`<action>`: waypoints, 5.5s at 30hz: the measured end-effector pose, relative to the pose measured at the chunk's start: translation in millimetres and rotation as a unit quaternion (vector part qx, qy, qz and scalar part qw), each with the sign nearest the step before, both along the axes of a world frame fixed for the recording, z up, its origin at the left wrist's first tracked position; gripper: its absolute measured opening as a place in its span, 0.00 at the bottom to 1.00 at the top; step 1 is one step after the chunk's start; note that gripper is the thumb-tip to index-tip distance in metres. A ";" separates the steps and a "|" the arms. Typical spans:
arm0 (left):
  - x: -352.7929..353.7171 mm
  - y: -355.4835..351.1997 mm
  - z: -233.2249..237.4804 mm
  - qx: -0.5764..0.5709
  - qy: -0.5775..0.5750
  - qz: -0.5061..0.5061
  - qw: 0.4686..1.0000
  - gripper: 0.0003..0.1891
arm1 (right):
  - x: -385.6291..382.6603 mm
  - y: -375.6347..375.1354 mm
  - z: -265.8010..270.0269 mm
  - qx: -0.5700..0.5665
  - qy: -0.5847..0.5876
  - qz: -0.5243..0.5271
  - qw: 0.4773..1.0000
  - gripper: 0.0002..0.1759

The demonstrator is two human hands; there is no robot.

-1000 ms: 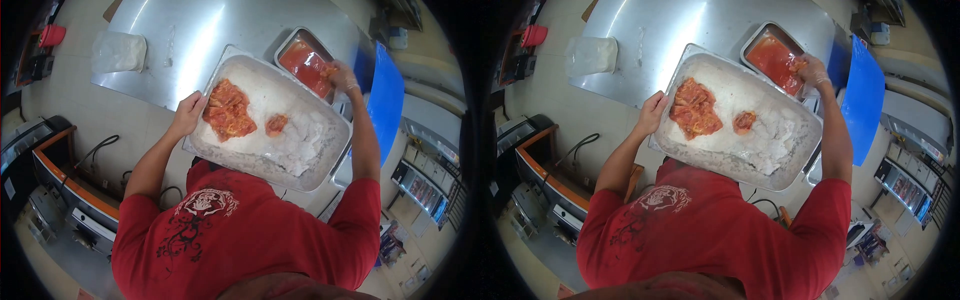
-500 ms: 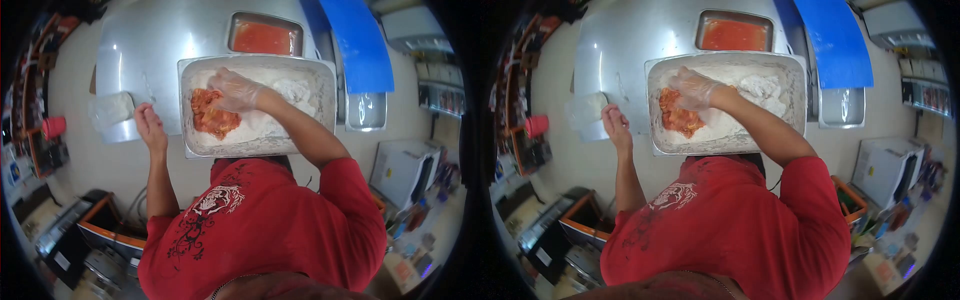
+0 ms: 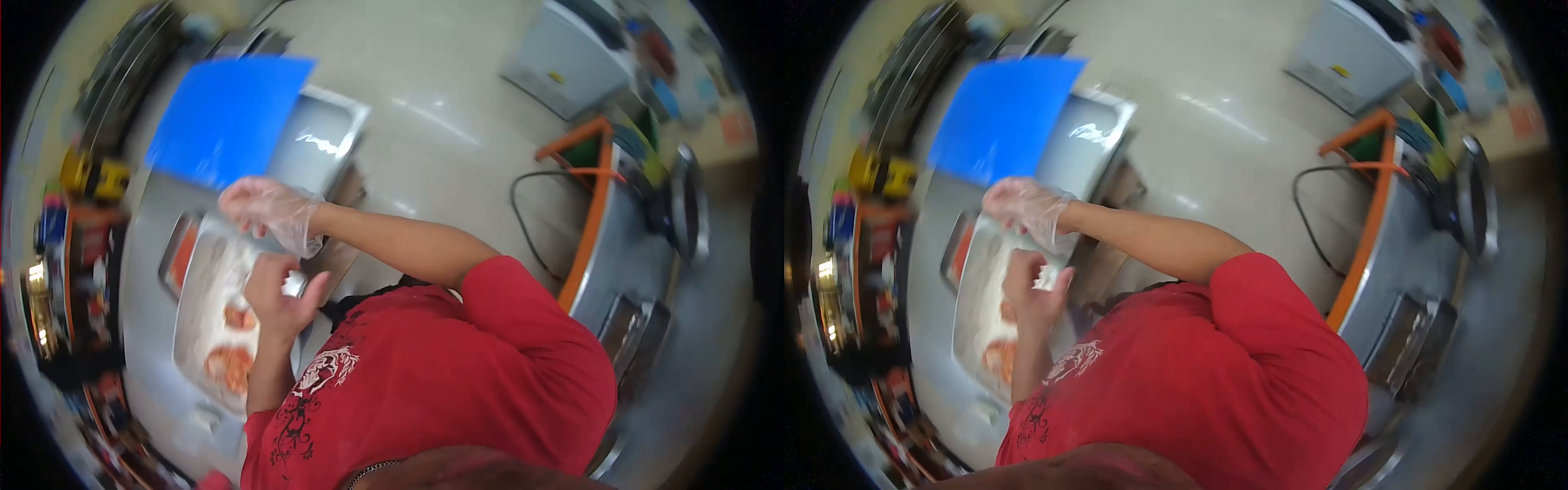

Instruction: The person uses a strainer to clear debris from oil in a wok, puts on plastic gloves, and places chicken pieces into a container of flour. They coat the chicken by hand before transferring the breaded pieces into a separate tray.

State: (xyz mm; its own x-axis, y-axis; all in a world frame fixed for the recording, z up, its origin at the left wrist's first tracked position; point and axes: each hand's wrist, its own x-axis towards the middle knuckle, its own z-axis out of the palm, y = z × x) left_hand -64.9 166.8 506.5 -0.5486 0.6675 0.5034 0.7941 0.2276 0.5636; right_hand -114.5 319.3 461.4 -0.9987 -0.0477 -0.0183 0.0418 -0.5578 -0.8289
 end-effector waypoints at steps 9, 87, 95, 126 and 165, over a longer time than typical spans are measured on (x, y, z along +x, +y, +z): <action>114.2 386.2 -20.8 -0.077 0.022 -0.243 0.967 0.12 | 217.9 372.1 -44.0 -0.095 -0.036 -0.590 0.801 0.28; 825.0 1974.1 -230.6 -0.171 0.350 -0.912 0.128 0.16 | 323.2 1104.4 -103.4 -0.606 -0.294 -0.691 -0.263 0.21; 848.6 1963.3 -252.1 -0.162 0.425 -0.880 0.137 0.12 | 333.5 1110.9 -124.1 -0.579 -0.329 -0.705 -0.244 0.24; 827.2 1933.1 -236.2 -0.104 0.444 -0.873 0.171 0.16 | 304.8 1101.2 -202.4 -0.628 -0.214 -0.698 -0.270 0.28; 859.0 1999.9 -108.6 -0.083 0.165 -0.863 0.471 0.18 | 370.6 1033.8 -110.0 -0.447 -0.450 -0.746 -0.204 0.24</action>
State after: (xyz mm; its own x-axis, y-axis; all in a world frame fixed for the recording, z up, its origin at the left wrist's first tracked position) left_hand 794.2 2166.7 397.8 0.9722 0.0224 0.2332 -0.0834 -0.8970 0.4340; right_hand 256.1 1353.2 351.4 0.4960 -0.6902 -0.5268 -0.7812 -0.0900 -0.6177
